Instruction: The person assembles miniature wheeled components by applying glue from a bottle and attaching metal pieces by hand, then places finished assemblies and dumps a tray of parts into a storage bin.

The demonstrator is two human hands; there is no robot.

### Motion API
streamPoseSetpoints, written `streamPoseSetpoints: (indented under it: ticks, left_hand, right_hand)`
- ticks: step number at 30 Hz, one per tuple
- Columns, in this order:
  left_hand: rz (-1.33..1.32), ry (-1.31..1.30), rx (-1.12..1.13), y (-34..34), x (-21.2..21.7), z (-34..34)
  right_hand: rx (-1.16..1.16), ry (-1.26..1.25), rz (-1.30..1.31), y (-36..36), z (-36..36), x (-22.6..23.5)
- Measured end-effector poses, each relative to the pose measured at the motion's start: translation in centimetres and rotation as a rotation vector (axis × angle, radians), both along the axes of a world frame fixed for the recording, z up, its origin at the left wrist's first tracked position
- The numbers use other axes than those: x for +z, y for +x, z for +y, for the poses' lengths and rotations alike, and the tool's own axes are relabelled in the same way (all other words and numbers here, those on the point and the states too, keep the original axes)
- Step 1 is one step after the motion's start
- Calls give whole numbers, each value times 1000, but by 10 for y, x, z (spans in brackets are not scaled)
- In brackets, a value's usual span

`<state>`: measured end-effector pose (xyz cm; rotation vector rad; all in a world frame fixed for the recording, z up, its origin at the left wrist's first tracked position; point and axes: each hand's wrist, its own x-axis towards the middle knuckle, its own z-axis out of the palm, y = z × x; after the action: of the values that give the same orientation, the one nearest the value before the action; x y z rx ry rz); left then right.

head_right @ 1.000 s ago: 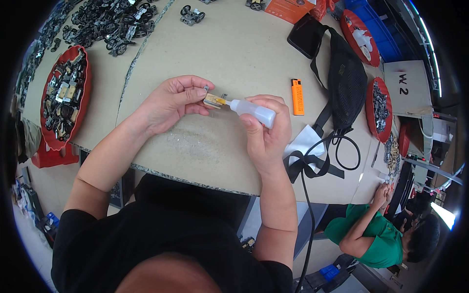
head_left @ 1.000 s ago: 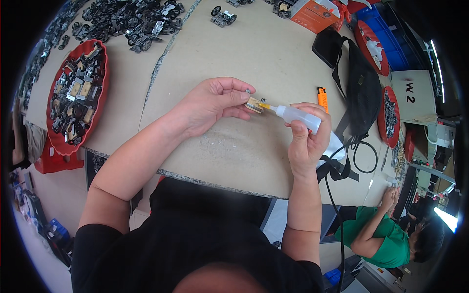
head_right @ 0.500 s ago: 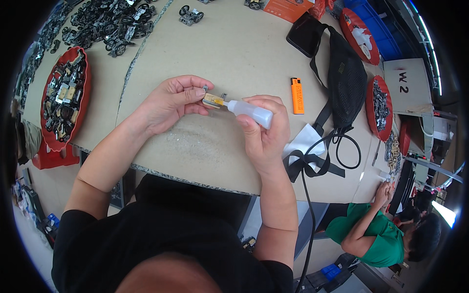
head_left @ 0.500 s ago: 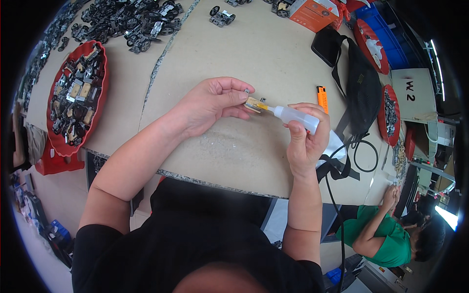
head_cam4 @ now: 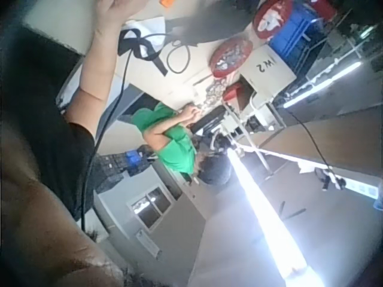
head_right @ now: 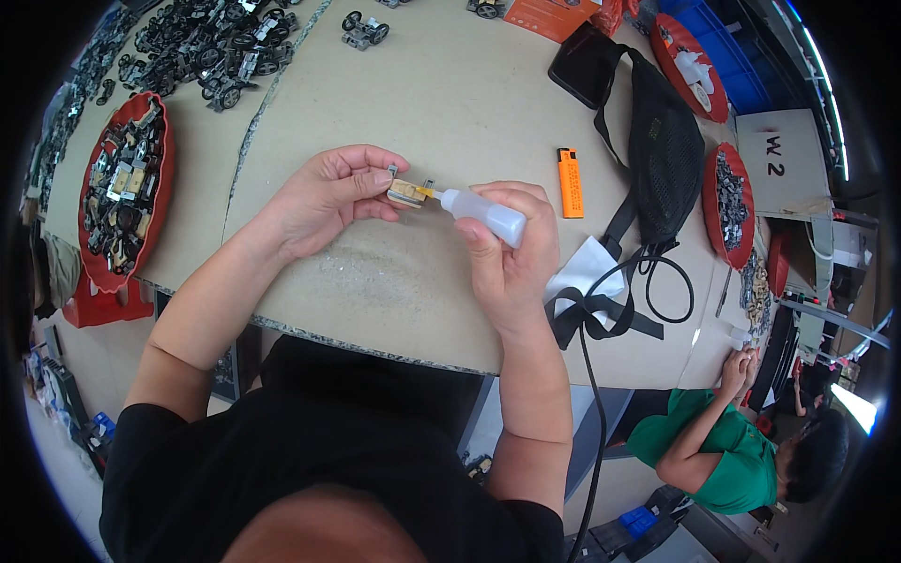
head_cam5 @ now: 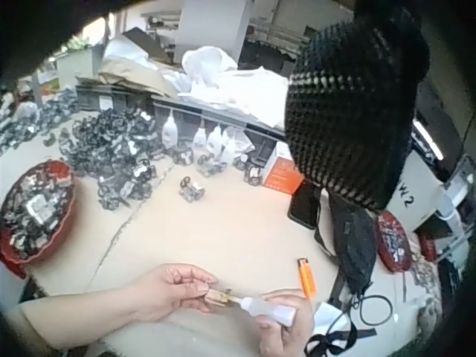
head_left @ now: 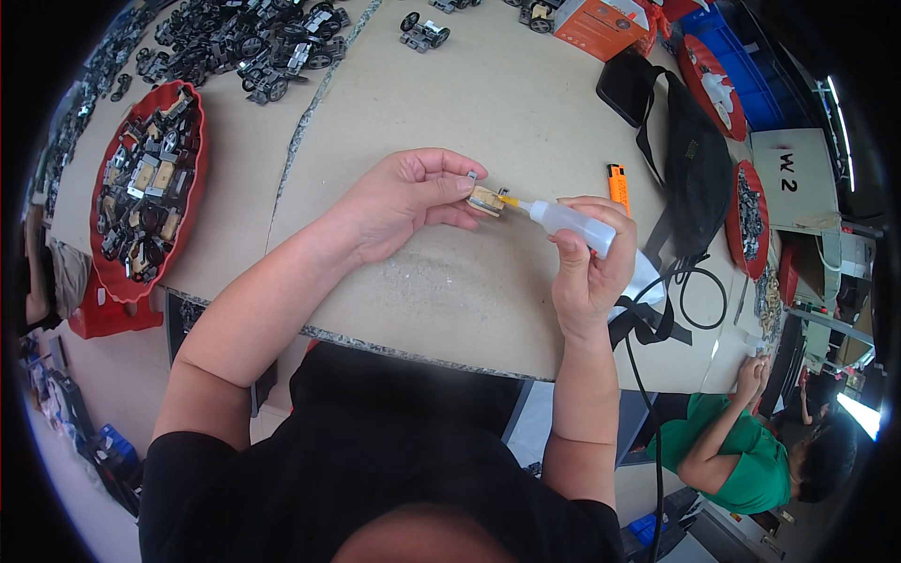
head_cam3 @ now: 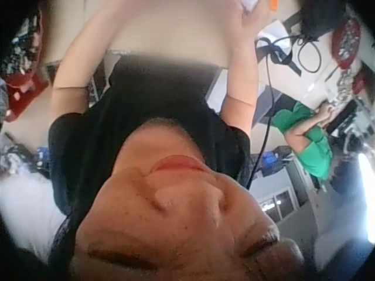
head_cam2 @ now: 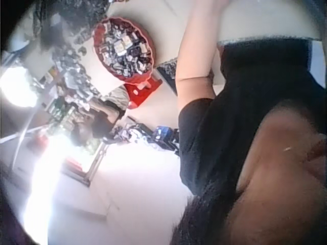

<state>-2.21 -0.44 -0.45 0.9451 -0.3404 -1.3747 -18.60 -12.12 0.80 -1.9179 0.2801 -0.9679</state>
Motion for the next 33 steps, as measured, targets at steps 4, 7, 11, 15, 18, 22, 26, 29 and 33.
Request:
streamPoseSetpoints:
  ticks: [4, 7, 11, 15, 18, 22, 26, 29, 33]
  left_hand:
    - [12, 7, 1, 1, 0, 0]
    - [22, -2, 6, 1, -1, 0]
    - [27, -4, 3, 1, -1, 0]
    - [23, -6, 6, 1, -1, 0]
    - [29, -4, 8, 2, 0, 0]
    - [41, -14, 16, 1, 0, 0]
    - [27, 1, 17, 0, 0, 0]
    - [18, -5, 20, 0, 0, 0]
    - [1, 1, 19, 0, 0, 0]
  right_hand:
    - [-4, 1, 6, -1, 0, 1]
    - [-12, -24, 5, 0, -1, 1]
    - [-17, -24, 8, 0, -1, 2]
    - [-20, -43, 17, -1, -1, 2]
    - [-15, -35, 19, -1, -1, 2]
    - [-8, -15, 27, -1, 0, 2]
    - [-21, 65, -36, 0, -2, -1]
    - [-18, 54, -40, 1, -1, -1]
    - [-15, 51, -28, 2, 0, -2]
